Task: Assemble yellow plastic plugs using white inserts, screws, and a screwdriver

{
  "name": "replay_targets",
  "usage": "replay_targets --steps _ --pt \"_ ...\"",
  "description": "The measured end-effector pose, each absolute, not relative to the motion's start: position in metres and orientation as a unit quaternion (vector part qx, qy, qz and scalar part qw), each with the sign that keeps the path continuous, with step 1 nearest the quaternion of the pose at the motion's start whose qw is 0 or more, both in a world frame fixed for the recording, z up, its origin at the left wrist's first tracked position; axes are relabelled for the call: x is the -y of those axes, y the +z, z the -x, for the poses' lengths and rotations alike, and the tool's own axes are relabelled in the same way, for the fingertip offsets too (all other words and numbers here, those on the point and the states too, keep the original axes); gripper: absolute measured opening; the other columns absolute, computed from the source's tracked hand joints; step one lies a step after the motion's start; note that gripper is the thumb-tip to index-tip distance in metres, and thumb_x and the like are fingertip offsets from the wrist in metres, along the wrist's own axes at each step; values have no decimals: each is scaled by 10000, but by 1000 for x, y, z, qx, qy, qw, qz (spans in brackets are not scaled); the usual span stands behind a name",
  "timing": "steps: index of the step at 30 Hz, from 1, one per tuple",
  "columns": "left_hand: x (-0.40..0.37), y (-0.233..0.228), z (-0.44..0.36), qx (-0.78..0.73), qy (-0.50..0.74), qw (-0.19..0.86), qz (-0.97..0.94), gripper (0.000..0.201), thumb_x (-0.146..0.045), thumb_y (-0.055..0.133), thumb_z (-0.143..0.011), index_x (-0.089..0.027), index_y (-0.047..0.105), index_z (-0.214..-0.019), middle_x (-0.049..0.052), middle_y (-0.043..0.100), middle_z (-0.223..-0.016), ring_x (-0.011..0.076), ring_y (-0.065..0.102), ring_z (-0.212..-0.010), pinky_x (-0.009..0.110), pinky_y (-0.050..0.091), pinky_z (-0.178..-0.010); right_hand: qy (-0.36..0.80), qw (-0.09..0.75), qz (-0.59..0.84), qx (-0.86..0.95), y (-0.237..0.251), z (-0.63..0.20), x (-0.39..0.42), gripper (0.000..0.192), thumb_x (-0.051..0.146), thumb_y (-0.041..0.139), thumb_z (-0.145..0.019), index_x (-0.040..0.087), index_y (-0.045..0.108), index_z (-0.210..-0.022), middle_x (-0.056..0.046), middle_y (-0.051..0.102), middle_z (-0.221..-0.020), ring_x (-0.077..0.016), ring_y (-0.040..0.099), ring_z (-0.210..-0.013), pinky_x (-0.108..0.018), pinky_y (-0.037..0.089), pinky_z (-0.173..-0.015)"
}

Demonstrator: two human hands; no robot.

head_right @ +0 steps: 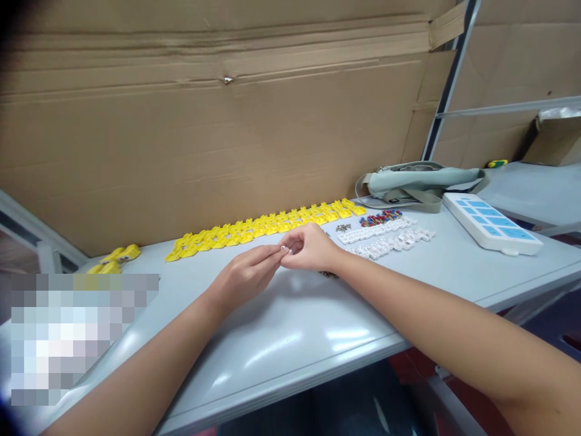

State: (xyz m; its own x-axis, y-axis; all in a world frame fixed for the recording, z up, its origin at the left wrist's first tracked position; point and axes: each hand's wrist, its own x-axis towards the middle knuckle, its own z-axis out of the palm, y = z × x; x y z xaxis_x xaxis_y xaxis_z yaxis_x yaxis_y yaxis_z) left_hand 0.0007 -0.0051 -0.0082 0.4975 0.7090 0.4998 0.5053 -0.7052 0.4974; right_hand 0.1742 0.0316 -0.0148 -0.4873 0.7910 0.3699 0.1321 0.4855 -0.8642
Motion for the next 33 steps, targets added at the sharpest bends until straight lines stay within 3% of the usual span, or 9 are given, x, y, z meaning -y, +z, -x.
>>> replay_targets --steps 6,13,16,20,23,27,33 --pt "4 -12 0 -329 315 72 -887 271 -214 430 -866 -212 647 -1028 124 652 -1015 235 589 -913 393 404 -865 448 390 260 761 -19 -180 -39 241 110 574 -587 105 670 -809 -33 668 -696 -109 609 -603 -220 476 -564" --pt "2 -15 0 -261 301 -91 -913 227 -158 409 -877 -157 629 -935 93 670 -891 181 604 -762 345 492 -714 472 383 219 763 -23 -186 -44 252 81 569 -569 114 660 -801 -23 672 -706 -97 611 -601 -204 493 -568" --pt "0 -14 2 -250 320 -114 -907 197 -159 433 -870 -164 610 -956 77 671 -929 168 610 -797 318 506 -715 451 382 227 774 -23 -187 -45 275 97 569 -573 118 664 -830 -30 676 -730 -113 619 -618 -222 508 -578" --pt "-2 -8 2 -317 436 16 -842 111 -166 536 -793 -190 623 -858 51 669 -904 156 618 -824 281 500 -755 314 440 282 793 -18 -182 -39 304 104 571 -550 131 664 -837 -31 677 -768 -139 631 -658 -249 529 -624" --pt "-3 -2 0 -427 517 213 -711 54 -209 583 -731 -169 572 -767 30 634 -760 142 609 -692 272 501 -666 182 474 291 810 -14 -177 -33 289 131 589 -555 149 659 -835 -40 679 -823 -152 635 -716 -262 529 -682" --pt "-3 -2 -5 -421 432 486 -632 194 -326 533 -768 -152 512 -685 -7 547 -591 116 550 -535 259 461 -550 62 504 260 821 -11 -171 -25 268 166 594 -598 155 634 -863 -27 658 -764 -129 599 -666 -255 501 -652" --pt "-4 -11 -8 -342 403 557 -640 268 -398 550 -784 -141 542 -708 -19 518 -616 80 491 -527 243 420 -565 41 518 237 821 -9 -166 -18 284 143 577 -619 151 619 -900 -24 632 -746 -113 552 -639 -250 464 -635"
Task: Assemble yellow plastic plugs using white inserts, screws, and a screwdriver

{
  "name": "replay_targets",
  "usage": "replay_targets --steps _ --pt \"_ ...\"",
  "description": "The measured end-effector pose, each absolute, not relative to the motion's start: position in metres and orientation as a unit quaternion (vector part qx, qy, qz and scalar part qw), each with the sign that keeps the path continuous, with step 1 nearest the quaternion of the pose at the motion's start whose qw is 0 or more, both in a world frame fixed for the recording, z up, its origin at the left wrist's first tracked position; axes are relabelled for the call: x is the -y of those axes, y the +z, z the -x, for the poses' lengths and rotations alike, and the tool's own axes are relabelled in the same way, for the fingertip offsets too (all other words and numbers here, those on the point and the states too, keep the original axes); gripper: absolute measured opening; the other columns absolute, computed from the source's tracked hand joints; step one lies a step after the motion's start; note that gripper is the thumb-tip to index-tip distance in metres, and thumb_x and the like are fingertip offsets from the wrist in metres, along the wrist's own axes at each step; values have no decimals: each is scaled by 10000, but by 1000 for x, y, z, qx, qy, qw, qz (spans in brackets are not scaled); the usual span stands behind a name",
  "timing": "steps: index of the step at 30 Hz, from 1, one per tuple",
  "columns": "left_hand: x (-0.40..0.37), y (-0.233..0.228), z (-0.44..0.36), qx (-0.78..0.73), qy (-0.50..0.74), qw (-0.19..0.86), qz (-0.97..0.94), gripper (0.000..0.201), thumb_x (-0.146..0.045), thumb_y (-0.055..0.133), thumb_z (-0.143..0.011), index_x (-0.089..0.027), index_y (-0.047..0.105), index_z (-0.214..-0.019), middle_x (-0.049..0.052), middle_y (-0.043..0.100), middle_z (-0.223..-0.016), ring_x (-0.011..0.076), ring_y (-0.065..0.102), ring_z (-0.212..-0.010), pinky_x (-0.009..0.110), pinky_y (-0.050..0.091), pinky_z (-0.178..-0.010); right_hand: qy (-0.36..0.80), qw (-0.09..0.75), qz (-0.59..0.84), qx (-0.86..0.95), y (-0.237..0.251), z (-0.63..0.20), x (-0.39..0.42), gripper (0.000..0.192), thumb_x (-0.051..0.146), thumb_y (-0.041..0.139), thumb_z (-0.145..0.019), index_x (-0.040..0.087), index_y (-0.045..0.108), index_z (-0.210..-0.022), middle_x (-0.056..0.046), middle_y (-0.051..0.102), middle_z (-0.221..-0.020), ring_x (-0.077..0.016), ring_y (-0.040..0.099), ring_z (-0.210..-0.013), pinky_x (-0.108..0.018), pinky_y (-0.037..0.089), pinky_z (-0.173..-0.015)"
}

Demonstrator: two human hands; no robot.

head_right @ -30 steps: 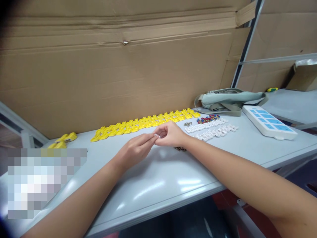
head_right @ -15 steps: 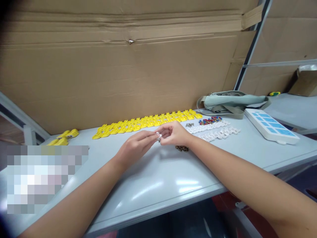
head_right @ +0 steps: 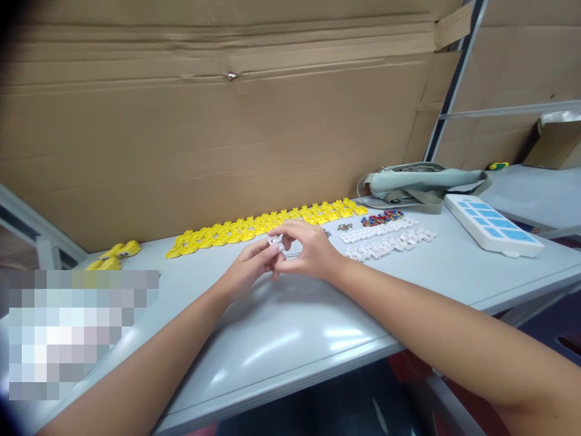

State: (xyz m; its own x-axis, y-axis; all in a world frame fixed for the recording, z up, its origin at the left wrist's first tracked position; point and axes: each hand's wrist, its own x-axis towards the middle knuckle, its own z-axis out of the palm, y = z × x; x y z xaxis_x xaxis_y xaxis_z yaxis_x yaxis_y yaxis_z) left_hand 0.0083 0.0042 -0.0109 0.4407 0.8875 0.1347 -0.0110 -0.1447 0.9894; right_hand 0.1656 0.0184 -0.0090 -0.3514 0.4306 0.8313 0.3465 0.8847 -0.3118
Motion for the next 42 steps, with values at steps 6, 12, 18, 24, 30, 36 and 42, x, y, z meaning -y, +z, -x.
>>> replay_targets --steps 6,12,18,24,30,36,42 --pt "-8 -15 -2 -318 381 589 -638 218 -356 569 -793 -144 575 -744 -20 523 -607 83 487 -552 239 405 -575 76 502 257 823 -4 -165 -14 230 149 600 -593 147 626 -822 6 575 -643 -101 506 -580 -238 426 -590" --pt "-11 -15 1 -330 380 603 -619 224 -308 611 -752 -142 547 -617 -28 513 -567 79 488 -503 232 406 -531 107 449 272 844 -1 -171 -17 249 195 616 -622 142 615 -865 -20 600 -727 -109 523 -622 -241 415 -616" --pt "-12 -18 -2 -364 383 594 -607 249 -338 637 -719 -130 569 -599 -21 506 -511 76 474 -446 215 378 -464 72 348 318 879 -4 -169 -14 199 243 553 -706 137 572 -873 -17 572 -690 -114 492 -607 -221 357 -573" --pt "-7 -20 -7 -381 379 587 -606 321 -420 676 -669 -121 574 -612 4 548 -514 97 520 -458 221 413 -478 66 238 375 894 -11 -163 -9 183 201 399 -783 132 454 -943 -85 625 -768 -160 544 -646 -233 338 -515" --pt "0 -15 -8 -395 371 523 -658 330 -437 625 -720 -120 588 -633 27 588 -533 125 552 -507 252 447 -555 84 222 320 917 -20 -166 -21 172 163 417 -769 166 370 -934 -64 639 -742 -161 574 -655 -229 376 -513" --pt "2 -6 -6 -416 359 444 -707 301 -416 598 -748 -132 599 -649 31 607 -550 138 564 -558 262 439 -604 90 247 277 924 -20 -172 -26 156 200 453 -783 179 375 -917 -55 623 -775 -144 573 -677 -220 391 -540" --pt "0 -4 -6 -366 369 559 -646 225 -341 603 -741 -138 568 -653 -2 545 -571 111 526 -520 260 446 -565 68 304 269 912 -10 -174 -19 180 281 506 -788 161 448 -909 -49 587 -792 -127 534 -664 -224 391 -573"
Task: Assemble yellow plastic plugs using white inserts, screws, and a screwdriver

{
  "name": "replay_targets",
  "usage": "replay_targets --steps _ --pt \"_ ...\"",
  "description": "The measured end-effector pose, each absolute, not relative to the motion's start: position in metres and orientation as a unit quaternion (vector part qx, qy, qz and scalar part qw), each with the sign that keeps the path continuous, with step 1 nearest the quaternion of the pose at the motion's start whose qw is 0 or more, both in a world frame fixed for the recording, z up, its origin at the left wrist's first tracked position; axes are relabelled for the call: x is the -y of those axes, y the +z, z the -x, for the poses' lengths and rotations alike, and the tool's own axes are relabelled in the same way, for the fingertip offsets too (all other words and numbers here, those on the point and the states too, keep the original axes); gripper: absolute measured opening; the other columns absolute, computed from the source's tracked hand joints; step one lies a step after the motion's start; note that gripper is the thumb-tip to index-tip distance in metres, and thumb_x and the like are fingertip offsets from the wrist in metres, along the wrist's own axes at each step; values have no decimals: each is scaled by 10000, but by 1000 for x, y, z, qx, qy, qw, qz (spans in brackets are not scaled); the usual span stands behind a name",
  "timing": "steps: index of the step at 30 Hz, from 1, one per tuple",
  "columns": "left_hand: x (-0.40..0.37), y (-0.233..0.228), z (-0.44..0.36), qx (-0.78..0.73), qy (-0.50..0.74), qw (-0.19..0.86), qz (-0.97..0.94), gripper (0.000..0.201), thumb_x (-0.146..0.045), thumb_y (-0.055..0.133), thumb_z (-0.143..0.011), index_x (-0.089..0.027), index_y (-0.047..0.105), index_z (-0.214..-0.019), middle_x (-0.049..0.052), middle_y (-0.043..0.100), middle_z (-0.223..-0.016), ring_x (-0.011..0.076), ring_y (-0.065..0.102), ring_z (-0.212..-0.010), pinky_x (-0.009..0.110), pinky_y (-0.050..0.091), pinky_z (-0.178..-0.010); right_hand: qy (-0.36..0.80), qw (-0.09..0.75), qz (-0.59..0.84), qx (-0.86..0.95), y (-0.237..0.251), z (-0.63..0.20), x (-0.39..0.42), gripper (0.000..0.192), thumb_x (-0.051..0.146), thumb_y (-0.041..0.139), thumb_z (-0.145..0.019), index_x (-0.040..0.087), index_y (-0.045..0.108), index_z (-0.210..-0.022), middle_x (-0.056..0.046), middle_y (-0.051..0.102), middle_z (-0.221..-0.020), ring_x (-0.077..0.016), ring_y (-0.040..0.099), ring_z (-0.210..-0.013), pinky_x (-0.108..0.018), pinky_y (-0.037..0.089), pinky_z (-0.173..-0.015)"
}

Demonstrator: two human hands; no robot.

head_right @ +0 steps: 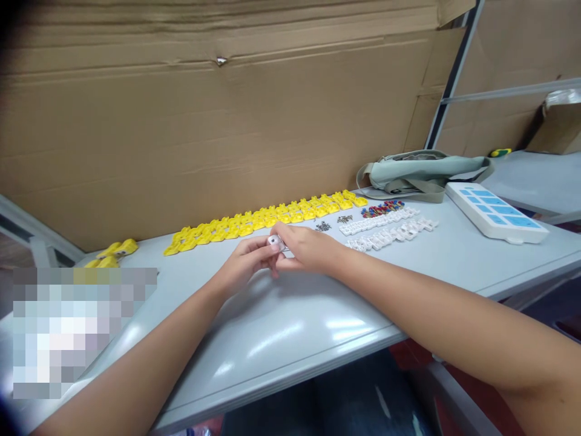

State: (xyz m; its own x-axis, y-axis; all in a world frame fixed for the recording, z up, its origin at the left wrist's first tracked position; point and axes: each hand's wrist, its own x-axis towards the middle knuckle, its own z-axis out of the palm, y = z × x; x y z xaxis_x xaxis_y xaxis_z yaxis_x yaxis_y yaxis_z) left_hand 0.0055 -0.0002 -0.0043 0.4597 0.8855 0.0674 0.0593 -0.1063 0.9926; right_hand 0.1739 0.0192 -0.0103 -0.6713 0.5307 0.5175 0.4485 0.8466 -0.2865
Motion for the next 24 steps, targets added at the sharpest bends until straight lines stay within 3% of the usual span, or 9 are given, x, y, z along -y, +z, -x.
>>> replay_targets --steps 4,11,17,24 --pt "-3 -11 -8 -357 383 621 -583 270 -379 571 -756 -135 541 -645 2 533 -579 110 522 -500 258 444 -524 35 332 280 900 -9 -172 -17 150 207 516 -742 156 493 -882 -44 582 -789 -132 522 -693 -232 387 -612" --pt "4 -8 -15 -389 427 574 -581 275 -411 575 -771 -150 501 -723 -13 544 -622 106 542 -547 251 460 -571 9 361 313 878 -13 -169 -17 181 201 507 -712 145 525 -883 -35 583 -736 -130 508 -642 -232 365 -577" --pt "7 -13 -20 -415 413 527 -616 308 -480 476 -824 -185 444 -742 -34 513 -600 100 518 -516 242 445 -533 10 331 331 884 -15 -166 -16 152 184 442 -759 143 517 -884 -65 607 -786 -149 528 -683 -250 381 -610" --pt "2 -12 -15 -376 401 574 -607 277 -421 534 -806 -169 443 -736 -22 509 -637 98 523 -566 245 447 -570 43 301 349 886 -16 -165 -14 196 171 418 -771 134 474 -955 -77 623 -793 -157 553 -685 -246 394 -580"
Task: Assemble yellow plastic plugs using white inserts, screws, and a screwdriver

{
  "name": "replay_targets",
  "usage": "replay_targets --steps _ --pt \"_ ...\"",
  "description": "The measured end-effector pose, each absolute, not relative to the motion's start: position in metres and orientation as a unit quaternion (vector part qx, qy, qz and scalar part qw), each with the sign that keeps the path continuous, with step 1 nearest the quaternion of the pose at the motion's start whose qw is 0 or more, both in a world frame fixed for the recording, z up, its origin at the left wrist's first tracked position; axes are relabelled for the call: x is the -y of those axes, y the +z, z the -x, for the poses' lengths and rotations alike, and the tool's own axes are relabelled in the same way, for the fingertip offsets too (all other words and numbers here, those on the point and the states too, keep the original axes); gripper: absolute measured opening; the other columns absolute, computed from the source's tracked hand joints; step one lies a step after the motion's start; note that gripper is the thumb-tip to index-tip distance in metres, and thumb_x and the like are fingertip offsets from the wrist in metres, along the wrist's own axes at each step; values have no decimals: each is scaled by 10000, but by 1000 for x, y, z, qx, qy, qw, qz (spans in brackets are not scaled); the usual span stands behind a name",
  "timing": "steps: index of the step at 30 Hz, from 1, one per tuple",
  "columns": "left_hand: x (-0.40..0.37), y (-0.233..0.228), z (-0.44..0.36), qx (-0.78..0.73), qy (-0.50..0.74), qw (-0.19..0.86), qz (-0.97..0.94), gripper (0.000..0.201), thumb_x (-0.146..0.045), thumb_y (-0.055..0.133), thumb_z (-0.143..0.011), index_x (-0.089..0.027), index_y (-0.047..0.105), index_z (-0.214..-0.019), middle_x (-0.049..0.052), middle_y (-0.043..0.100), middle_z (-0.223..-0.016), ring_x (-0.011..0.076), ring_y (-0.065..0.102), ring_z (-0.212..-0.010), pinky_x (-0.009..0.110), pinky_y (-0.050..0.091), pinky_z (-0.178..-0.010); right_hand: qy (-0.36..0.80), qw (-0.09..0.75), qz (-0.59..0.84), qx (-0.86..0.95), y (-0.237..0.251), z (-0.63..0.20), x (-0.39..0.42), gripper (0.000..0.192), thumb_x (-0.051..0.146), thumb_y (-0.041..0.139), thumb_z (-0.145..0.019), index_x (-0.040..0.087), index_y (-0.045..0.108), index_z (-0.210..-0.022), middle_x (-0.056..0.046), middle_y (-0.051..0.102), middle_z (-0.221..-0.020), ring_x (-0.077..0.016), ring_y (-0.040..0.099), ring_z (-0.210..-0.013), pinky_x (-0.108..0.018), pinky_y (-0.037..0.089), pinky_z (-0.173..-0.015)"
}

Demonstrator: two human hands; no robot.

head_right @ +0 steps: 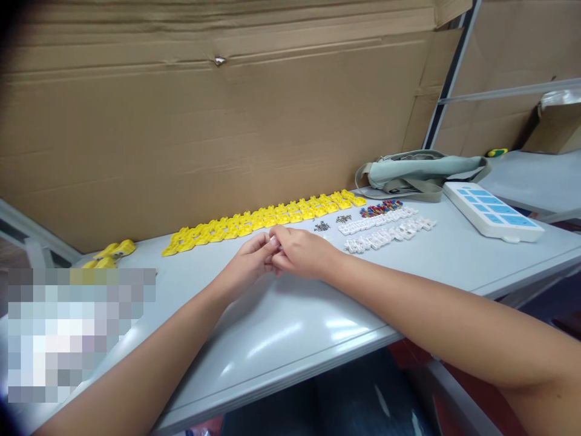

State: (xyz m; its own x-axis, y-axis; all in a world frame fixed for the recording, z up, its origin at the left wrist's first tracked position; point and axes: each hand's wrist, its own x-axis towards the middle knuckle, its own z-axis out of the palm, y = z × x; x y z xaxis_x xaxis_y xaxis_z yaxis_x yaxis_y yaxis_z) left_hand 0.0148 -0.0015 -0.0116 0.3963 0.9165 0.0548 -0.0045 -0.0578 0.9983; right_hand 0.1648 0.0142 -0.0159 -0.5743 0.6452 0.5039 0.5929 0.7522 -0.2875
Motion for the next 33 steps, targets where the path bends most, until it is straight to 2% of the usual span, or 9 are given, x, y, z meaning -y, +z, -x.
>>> replay_targets --steps 9,12,15,18,22,25,27,30,33 --pt "5 -4 -10 -416 377 408 -720 203 -373 483 -839 -177 503 -790 -2 562 -703 139 553 -680 277 424 -674 6 312 234 921 -14 -176 -24 190 210 472 -784 153 432 -960 -85 609 -821 -162 561 -710 -272 427 -625" --pt "5 -1 -6 -432 371 322 -756 178 -341 471 -848 -186 501 -765 2 581 -714 137 544 -661 261 403 -640 81 328 235 911 -13 -178 -24 297 178 504 -754 165 420 -1039 -53 598 -825 -139 552 -702 -254 432 -625" --pt "3 1 -2 -433 386 217 -785 140 -304 512 -822 -192 500 -737 2 564 -706 137 515 -641 246 365 -606 220 380 261 860 -12 -177 -22 391 172 536 -724 169 395 -1089 -30 579 -821 -124 551 -700 -238 441 -607" --pt "0 0 2 -401 376 133 -824 70 -243 520 -804 -199 516 -750 10 541 -728 145 504 -671 248 347 -624 315 430 285 797 -11 -172 -22 230 201 546 -721 165 466 -934 -16 563 -771 -112 548 -660 -235 443 -586" --pt "1 -1 2 -362 378 86 -848 79 -148 487 -790 -206 516 -743 16 510 -763 147 485 -715 250 356 -658 327 455 324 762 -11 -168 -22 182 199 615 -646 170 478 -762 10 550 -680 -105 537 -599 -230 442 -548" --pt "3 -2 -2 -362 409 106 -831 115 -100 490 -753 -204 520 -713 22 516 -780 151 488 -749 256 380 -684 306 475 326 758 -13 -168 -24 171 171 609 -620 175 454 -692 -9 582 -737 -118 560 -647 -247 471 -591" --pt "4 -2 -6 -373 439 171 -799 109 -89 526 -708 -198 526 -715 25 538 -792 157 515 -781 264 402 -710 277 487 323 763 -14 -169 -24 182 166 622 -602 175 458 -683 -17 594 -758 -131 577 -679 -264 487 -625" --pt "3 -4 -10 -401 497 351 -685 132 -112 575 -667 -186 505 -751 13 566 -778 158 568 -778 284 439 -731 225 515 311 766 -14 -170 -23 221 186 647 -595 178 470 -727 -24 611 -779 -145 601 -703 -280 506 -656" --pt "1 -4 -12 -383 482 541 -573 90 -206 555 -716 -169 484 -758 5 574 -720 133 576 -657 285 461 -666 161 534 268 785 -12 -170 -20 268 176 637 -604 186 472 -815 -20 623 -815 -142 620 -730 -277 515 -685"
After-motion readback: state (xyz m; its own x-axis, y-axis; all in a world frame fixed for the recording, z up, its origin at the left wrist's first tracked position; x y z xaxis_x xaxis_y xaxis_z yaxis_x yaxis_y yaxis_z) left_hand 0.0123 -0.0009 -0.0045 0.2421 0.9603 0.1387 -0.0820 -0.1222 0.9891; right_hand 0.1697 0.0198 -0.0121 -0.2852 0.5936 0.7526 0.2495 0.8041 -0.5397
